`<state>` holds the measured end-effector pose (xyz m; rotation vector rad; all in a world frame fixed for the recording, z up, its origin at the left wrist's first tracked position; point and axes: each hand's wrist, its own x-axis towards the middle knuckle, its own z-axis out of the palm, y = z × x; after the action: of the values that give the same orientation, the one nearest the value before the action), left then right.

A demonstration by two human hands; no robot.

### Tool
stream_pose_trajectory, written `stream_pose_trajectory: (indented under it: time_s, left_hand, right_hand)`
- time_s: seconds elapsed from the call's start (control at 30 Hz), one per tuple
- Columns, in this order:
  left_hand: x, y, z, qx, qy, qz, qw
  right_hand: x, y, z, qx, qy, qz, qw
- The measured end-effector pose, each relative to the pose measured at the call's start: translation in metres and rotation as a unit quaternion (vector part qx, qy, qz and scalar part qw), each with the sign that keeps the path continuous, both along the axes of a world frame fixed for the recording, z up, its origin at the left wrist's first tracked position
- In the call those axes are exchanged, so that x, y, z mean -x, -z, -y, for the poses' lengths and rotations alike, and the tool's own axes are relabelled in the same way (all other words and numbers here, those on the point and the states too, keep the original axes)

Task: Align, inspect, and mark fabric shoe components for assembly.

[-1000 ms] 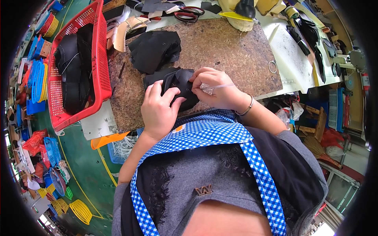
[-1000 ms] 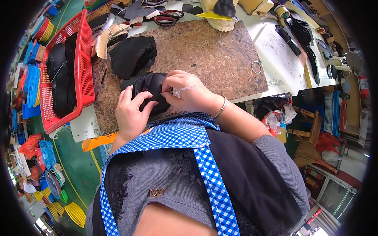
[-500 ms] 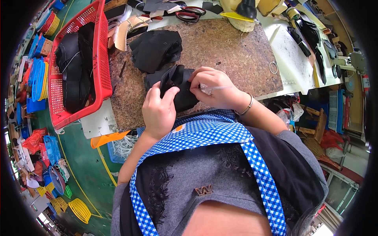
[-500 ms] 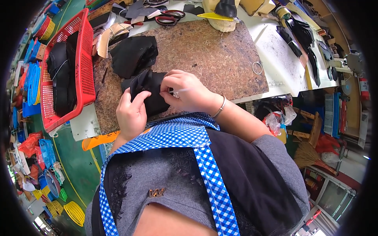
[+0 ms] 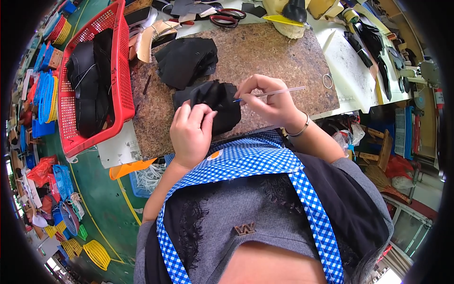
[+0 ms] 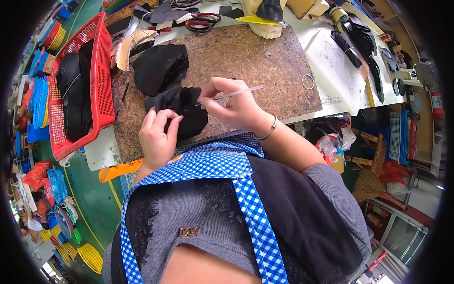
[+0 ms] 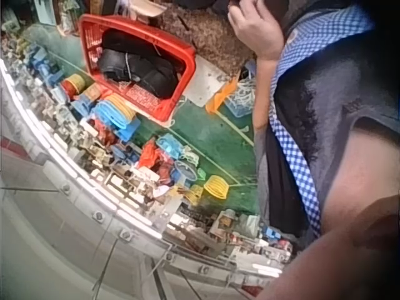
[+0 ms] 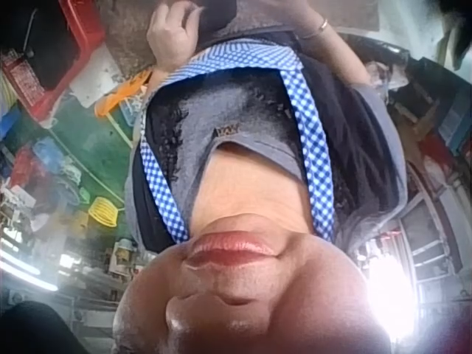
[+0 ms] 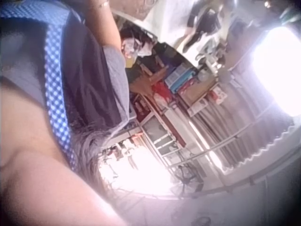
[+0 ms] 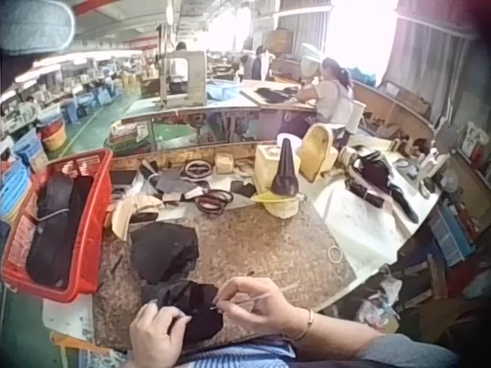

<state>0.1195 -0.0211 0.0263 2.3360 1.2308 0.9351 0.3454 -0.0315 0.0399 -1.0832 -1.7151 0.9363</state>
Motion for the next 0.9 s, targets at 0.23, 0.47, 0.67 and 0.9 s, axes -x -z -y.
stream_pose_trajectory:
  time_s: [0.23, 0.47, 0.67, 0.9]
  left_hand:
    - [0.000, 0.002, 0.003, -0.021, -0.019, -0.009, 1.000]
    - [-0.001, -0.002, 0.004, -0.040, 0.002, -0.042, 0.998]
    - [-0.002, -0.002, 0.003, -0.053, 0.029, -0.048, 0.997]
    - [0.002, -0.002, 0.000, -0.025, 0.001, 0.003, 1.000]
  right_hand:
    - [0.009, 0.009, -0.001, -0.092, -0.014, 0.142, 0.985]
    - [0.010, 0.017, -0.004, -0.095, 0.012, 0.115, 0.989]
    - [0.009, 0.014, -0.002, -0.083, 0.005, 0.112, 0.990]
    - [0.004, 0.012, 0.002, 0.003, 0.017, 0.048, 0.999]
